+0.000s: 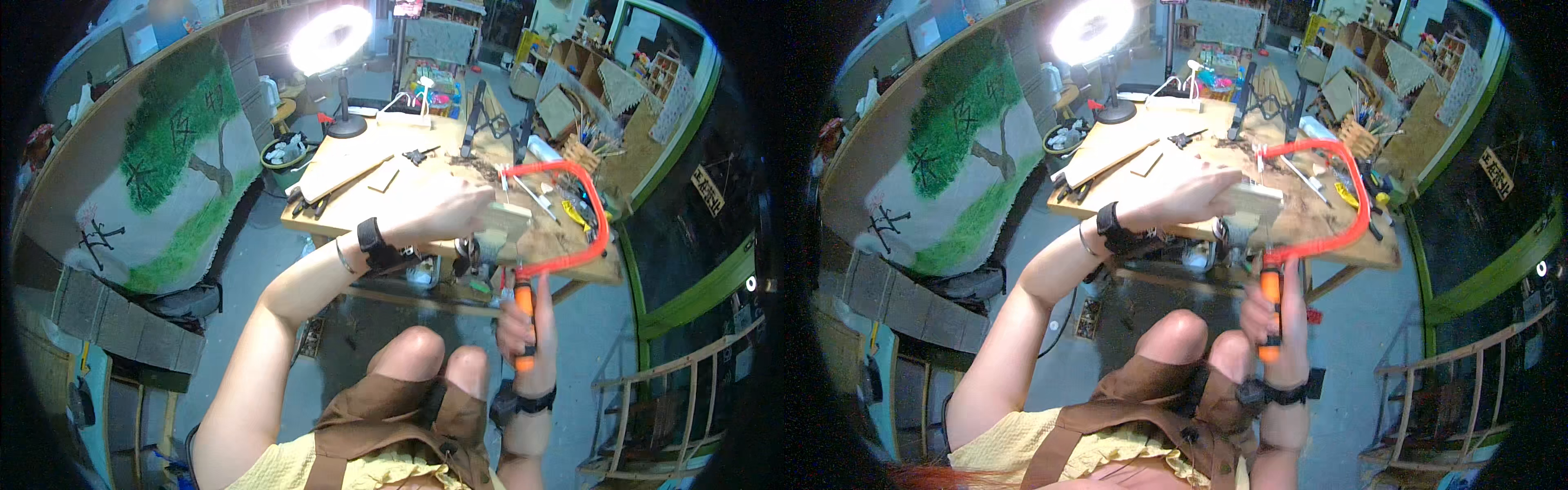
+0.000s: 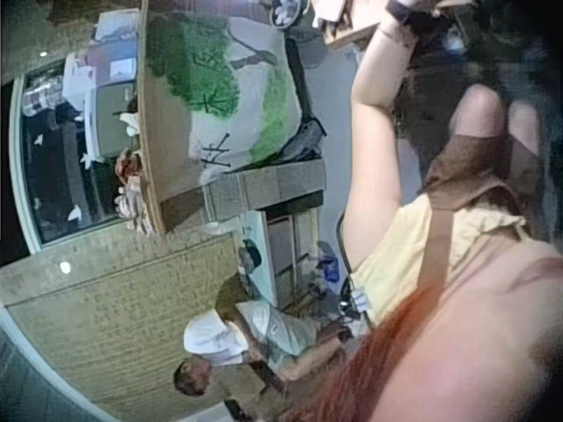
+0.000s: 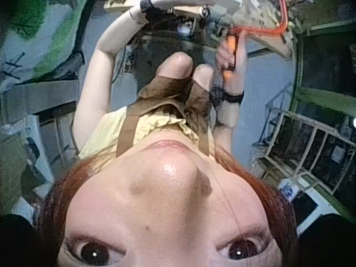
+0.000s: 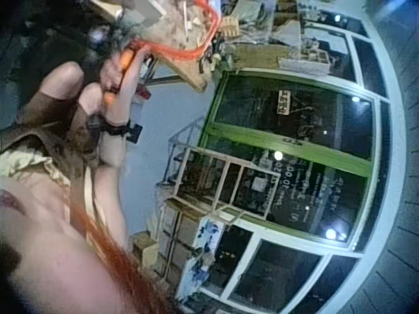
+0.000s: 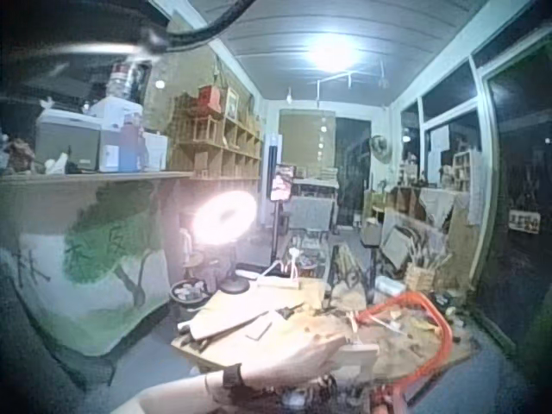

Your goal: The person saws a piece of wood clamped in a vise using a hand saw.

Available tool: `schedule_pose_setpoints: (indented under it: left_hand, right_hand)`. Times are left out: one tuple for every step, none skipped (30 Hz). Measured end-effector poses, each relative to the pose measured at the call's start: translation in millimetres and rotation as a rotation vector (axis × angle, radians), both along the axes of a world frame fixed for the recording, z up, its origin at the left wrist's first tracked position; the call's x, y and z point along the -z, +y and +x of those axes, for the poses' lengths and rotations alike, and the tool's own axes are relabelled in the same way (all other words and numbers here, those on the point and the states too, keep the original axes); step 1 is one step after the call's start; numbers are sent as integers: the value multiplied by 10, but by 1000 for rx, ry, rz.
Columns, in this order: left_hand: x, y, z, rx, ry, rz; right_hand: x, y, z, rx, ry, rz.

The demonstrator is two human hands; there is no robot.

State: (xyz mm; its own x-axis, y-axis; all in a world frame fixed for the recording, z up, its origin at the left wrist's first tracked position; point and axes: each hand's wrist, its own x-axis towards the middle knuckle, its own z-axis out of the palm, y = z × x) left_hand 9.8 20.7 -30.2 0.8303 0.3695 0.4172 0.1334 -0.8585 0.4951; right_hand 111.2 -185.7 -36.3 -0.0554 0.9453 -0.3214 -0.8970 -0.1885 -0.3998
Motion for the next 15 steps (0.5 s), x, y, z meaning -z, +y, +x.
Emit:
schedule_pose_setpoints:
  left_hand:
    - [-70, -64, -21, 31, -7, 76]
    - [-186, -78, -28, -3, 79, 92]
    - [-256, -136, -56, -30, 183, 92]
    - [-134, -89, -27, 6, 60, 50]
    - [-13, -41, 2, 41, -63, 8]
    - [-121, -43, -11, 21, -26, 153]
    - [-132, -54, -14, 22, -27, 149]
    - [-127, -62, -15, -8, 53, 145]
    - [-153, -62, -18, -42, 122, 146]
    - [-211, -93, -41, 1, 86, 69]
    - [-214, -87, -55, -6, 74, 76]
    - [-219, -92, -52, 5, 45, 111]
    - [-174, -76, -54, 18, 33, 139]
    - [-26, 7, -23, 69, -101, 145]
    - [-24, 5, 11, 83, -93, 144]
  right_hand:
    - [-38, -108, -27, 56, 95, -49]
    - [-71, -96, -19, 65, 75, -45]
    - [-55, -82, -26, 75, 80, -57]
    - [-53, -43, -32, 82, 81, -65]
    - [-77, 106, -9, 44, -43, -28]
    - [-83, 230, 23, 4, -175, 13]
    - [-12, 305, 32, 85, -163, 6]
    - [-5, 238, 50, 19, -133, -5]
    - [-16, 131, 58, -48, -114, -12]
    - [15, 8, 19, 87, -35, -35]
    - [-6, -106, -33, 101, -6, 49]
    - [11, -146, -30, 81, 17, 103]
    - [22, -140, -59, 63, 56, 150]
    - [-53, -79, -73, 69, -29, 86]
    - [-53, 45, -26, 84, -20, 85]
